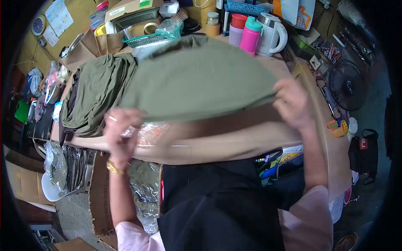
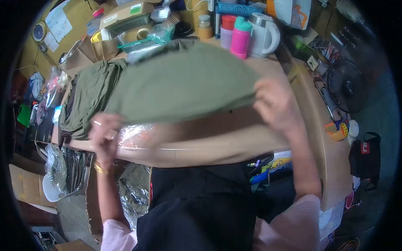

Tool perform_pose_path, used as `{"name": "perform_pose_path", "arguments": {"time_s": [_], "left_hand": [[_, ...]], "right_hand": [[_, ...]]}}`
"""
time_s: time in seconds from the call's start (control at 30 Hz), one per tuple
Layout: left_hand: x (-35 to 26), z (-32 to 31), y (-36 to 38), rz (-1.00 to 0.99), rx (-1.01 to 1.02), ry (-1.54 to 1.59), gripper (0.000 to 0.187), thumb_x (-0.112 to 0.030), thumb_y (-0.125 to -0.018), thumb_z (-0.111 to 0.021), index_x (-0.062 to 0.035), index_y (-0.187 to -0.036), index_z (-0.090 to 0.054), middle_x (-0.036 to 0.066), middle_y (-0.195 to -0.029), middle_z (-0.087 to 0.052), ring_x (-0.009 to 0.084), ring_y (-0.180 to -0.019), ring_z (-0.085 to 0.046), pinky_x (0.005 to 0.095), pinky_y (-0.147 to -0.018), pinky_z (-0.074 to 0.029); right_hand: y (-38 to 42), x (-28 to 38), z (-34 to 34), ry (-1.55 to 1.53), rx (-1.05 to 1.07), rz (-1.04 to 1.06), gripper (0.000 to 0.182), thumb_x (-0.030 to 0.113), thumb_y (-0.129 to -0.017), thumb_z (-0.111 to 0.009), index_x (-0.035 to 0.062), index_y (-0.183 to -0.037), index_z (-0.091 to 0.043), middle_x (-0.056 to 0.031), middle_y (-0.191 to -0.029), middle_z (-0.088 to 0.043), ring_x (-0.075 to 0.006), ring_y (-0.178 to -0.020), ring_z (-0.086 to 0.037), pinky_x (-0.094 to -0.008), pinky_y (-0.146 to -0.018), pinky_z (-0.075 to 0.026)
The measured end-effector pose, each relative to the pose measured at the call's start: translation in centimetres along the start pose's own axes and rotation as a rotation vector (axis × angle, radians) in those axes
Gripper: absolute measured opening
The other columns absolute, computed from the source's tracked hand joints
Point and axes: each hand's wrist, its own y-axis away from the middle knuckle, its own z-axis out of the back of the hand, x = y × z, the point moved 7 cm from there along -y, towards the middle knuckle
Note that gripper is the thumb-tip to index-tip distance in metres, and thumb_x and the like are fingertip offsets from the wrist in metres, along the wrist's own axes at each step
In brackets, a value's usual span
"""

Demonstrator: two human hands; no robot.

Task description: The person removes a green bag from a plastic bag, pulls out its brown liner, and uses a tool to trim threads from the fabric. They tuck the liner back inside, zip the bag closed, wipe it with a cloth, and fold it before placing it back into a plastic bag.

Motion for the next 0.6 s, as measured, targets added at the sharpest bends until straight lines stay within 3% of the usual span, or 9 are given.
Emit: {"name": "perform_pose_path", "arguments": {"time_s": [0.07,0.1,0.2,0.3,0.33,0.4,0.43,0.47,0.6], "left_hand": [[0.4,-4.3,4.9,0.188,0.319,0.030,0.027,-0.024,-0.074,-0.083,-0.0106,-0.096,-0.074,0.003,-0.107,-0.072,0.0227,-0.102,-0.065,0.0409,-0.097,-0.037],[0.7,-5.4,6.6,0.218,0.418,0.039,0.035,-0.030,-0.071,-0.086,-0.0098,-0.096,-0.073,0.005,-0.111,-0.071,0.0238,-0.103,-0.064,0.0416,-0.100,-0.034],[-0.1,-5.1,6.2,0.391,0.143,0.114,0.030,-0.021,-0.069,-0.086,-0.0084,-0.087,-0.066,0.006,-0.098,-0.069,0.0276,-0.096,-0.063,0.0440,-0.098,-0.034],[-0.9,-6.3,3.1,0.189,0.223,-0.179,0.026,-0.014,-0.070,-0.083,-0.0063,-0.088,-0.066,0.007,-0.088,-0.066,0.0290,-0.086,-0.062,0.0423,-0.089,-0.041],[0.0,-6.3,3.1,0.187,0.221,-0.179,0.026,-0.014,-0.070,-0.083,-0.0063,-0.088,-0.066,0.007,-0.088,-0.066,0.0290,-0.086,-0.062,0.0423,-0.089,-0.041],[3.8,-7.0,3.9,0.376,0.356,0.054,0.022,-0.007,-0.076,-0.079,0.0002,-0.093,-0.069,0.013,-0.085,-0.070,0.0238,-0.079,-0.069,0.0356,-0.071,-0.051],[4.1,-6.3,3.4,0.313,0.306,0.115,0.013,-0.003,-0.082,-0.073,0.0016,-0.094,-0.070,0.014,-0.074,-0.069,0.0207,-0.064,-0.068,0.0304,-0.060,-0.050],[3.8,-6.3,3.0,0.315,0.308,0.118,0.013,-0.003,-0.082,-0.073,0.0016,-0.094,-0.070,0.014,-0.074,-0.069,0.0207,-0.064,-0.068,0.0304,-0.060,-0.050],[4.0,-7.4,2.8,0.583,0.376,0.207,0.014,-0.008,-0.084,-0.074,0.0028,-0.090,-0.069,0.014,-0.074,-0.068,0.0232,-0.065,-0.067,0.0321,-0.063,-0.051]], "right_hand": [[5.1,-0.8,-5.1,-0.168,0.285,-0.204,0.022,-0.002,-0.066,-0.075,0.0011,-0.080,-0.059,-0.0160,-0.107,-0.063,-0.0331,-0.107,-0.061,-0.0422,-0.093,-0.048],[5.9,-0.6,-5.8,-0.171,0.288,-0.206,0.022,-0.002,-0.066,-0.075,0.0011,-0.080,-0.059,-0.0160,-0.107,-0.063,-0.0331,-0.107,-0.061,-0.0422,-0.093,-0.048],[6.7,-0.2,-6.9,-0.320,0.161,-0.359,0.022,0.000,-0.066,-0.076,0.0017,-0.082,-0.060,-0.0148,-0.109,-0.061,-0.0319,-0.105,-0.060,-0.0427,-0.095,-0.047],[5.1,0.4,-7.4,0.017,0.093,-0.149,0.020,-0.003,-0.068,-0.074,0.0024,-0.082,-0.061,-0.0133,-0.096,-0.062,-0.0308,-0.098,-0.060,-0.0411,-0.094,-0.046],[5.2,-0.6,-8.3,-0.019,0.172,-0.074,0.019,-0.004,-0.069,-0.073,0.0018,-0.084,-0.062,-0.0134,-0.092,-0.062,-0.0309,-0.097,-0.059,-0.0408,-0.094,-0.045],[4.8,-1.9,-8.6,-0.054,0.249,0.003,0.018,-0.005,-0.071,-0.071,0.0013,-0.086,-0.063,-0.0135,-0.088,-0.063,-0.0310,-0.095,-0.058,-0.0405,-0.094,-0.044],[4.6,-3.6,-8.0,-0.218,0.177,-0.179,0.018,-0.005,-0.072,-0.070,0.0006,-0.088,-0.064,-0.0133,-0.085,-0.064,-0.0303,-0.095,-0.058,-0.0405,-0.095,-0.043],[4.6,-5.0,-7.6,-0.381,0.102,-0.363,0.018,-0.006,-0.073,-0.069,0.0000,-0.090,-0.065,-0.0130,-0.082,-0.064,-0.0297,-0.094,-0.058,-0.0405,-0.095,-0.043],[2.9,-2.8,-7.2,-0.270,0.262,-0.419,0.018,0.003,-0.075,-0.073,0.0035,-0.091,-0.067,-0.0090,-0.079,-0.067,-0.0277,-0.097,-0.060,-0.0400,-0.096,-0.042]]}}
